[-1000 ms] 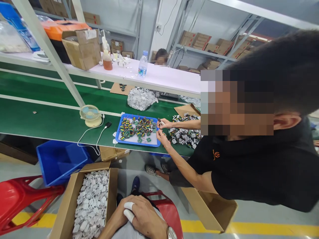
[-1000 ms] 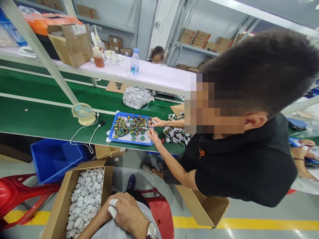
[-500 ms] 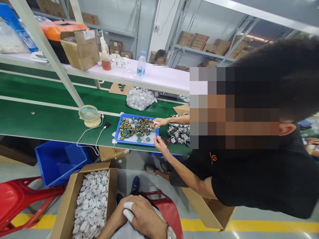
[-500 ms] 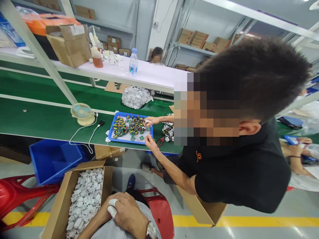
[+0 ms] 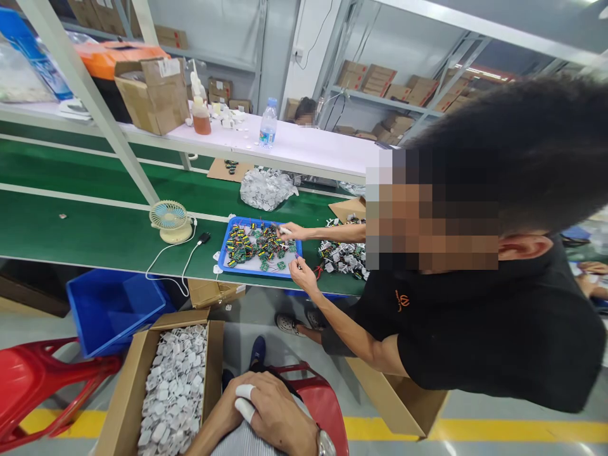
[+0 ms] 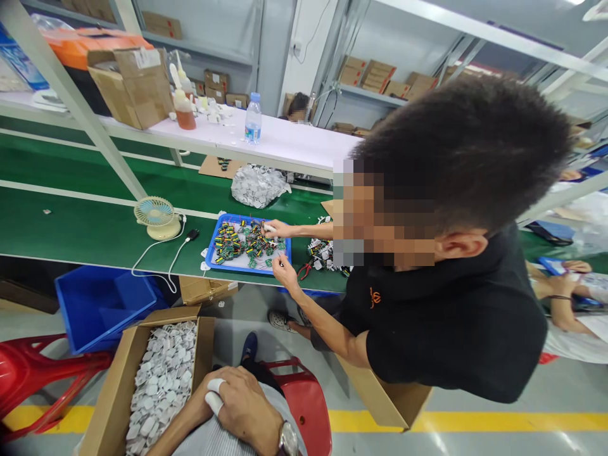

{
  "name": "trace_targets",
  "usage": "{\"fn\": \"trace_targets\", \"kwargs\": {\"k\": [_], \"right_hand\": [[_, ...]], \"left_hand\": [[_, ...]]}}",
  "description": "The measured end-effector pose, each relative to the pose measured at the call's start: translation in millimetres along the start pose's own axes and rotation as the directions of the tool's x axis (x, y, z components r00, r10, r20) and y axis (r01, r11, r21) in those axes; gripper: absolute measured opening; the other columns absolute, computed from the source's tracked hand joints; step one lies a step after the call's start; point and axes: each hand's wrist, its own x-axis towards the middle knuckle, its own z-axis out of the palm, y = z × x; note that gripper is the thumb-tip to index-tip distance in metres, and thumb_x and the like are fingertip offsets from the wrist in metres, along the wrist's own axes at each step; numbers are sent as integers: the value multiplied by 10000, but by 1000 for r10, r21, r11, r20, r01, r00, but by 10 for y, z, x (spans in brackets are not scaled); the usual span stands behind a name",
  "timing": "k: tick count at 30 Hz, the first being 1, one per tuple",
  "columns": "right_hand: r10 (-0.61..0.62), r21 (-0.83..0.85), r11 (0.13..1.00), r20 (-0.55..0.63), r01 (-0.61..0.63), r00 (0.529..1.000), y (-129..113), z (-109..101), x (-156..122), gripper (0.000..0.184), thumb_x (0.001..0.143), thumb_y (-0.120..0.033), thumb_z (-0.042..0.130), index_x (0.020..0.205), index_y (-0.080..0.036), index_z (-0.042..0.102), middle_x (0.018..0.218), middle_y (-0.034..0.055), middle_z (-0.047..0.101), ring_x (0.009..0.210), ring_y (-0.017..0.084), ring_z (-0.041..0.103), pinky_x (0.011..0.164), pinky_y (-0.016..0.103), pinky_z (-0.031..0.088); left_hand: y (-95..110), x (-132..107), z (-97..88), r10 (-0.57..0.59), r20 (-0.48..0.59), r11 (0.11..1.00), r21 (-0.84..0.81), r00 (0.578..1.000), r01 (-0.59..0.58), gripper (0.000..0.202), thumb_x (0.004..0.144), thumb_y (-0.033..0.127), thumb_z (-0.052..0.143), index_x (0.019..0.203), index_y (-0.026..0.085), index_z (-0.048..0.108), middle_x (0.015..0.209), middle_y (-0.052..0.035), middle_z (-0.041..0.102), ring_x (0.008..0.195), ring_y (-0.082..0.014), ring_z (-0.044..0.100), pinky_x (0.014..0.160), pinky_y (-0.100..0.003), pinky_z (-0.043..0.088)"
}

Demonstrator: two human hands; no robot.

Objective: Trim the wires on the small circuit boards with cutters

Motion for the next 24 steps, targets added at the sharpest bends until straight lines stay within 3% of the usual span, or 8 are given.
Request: {"fn": "trace_targets", "kwargs": {"k": [12, 24], "right_hand": [[13, -13, 1000, 11, -13, 1000, 9, -12, -50, 189, 1022, -331, 551, 1136, -240, 671, 1113, 35, 746, 1038, 207, 660, 1032, 306, 460], [23, 6, 1000, 13, -23, 1000, 49, -25, -55, 182, 1014, -314, 566, 1136, -226, 669, 1084, 38, 745, 1014, 201, 657, 1008, 306, 469]], "left_hand": [[130, -53, -24, 102, 45, 995, -13, 994, -102, 143, 735, 276, 563, 705, 208, 685, 831, -72, 747, 850, -276, 653, 859, -334, 535], [159, -27, -17, 106, 73, 994, -11, 992, -105, 101, 703, 250, 570, 709, 221, 666, 854, -66, 744, 875, -282, 659, 904, -347, 523]]}}
